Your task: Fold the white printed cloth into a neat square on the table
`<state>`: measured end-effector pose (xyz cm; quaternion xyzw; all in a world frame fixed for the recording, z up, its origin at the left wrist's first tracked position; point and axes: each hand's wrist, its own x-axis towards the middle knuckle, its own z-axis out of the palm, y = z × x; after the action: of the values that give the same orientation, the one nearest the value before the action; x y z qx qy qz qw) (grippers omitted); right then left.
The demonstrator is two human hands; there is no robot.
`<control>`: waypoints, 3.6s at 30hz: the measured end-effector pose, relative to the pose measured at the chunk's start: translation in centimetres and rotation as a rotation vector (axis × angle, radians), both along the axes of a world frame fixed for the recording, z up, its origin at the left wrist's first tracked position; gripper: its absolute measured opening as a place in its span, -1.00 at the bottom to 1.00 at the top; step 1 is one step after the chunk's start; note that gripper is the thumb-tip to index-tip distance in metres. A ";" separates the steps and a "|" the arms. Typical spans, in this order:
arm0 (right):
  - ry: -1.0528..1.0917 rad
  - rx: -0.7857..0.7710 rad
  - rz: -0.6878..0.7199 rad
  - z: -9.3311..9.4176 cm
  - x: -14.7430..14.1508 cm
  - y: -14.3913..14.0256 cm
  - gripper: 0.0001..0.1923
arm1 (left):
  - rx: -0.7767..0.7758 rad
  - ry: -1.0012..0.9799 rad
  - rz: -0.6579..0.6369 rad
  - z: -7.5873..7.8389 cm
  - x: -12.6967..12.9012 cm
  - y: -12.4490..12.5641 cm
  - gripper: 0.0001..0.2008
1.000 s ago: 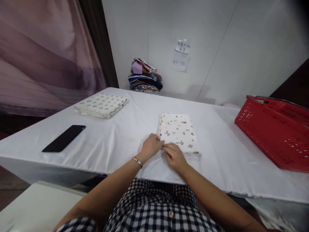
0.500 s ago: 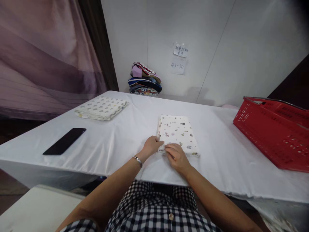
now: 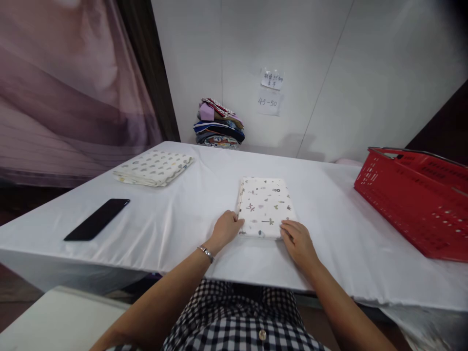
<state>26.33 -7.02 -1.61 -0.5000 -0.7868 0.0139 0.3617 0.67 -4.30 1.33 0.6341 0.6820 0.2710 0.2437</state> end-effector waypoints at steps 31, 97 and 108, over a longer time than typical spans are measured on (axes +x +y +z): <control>-0.435 -0.408 0.192 3.2 -12.1 17.8 -0.54 | 0.035 0.094 -0.023 -0.7 0.2 0.3 -0.74; 0.661 -0.728 -0.238 0.8 1.8 12.9 -0.23 | -0.267 -0.122 0.134 0.7 0.2 10.7 -0.39; 0.894 -0.671 -0.142 1.8 1.3 13.8 -0.16 | -0.090 -0.199 0.128 0.7 0.6 12.5 -0.45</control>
<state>27.62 6.80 0.14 -0.5849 -0.4737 0.4494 0.4812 1.27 8.17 2.07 0.5475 0.7050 0.3167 0.3208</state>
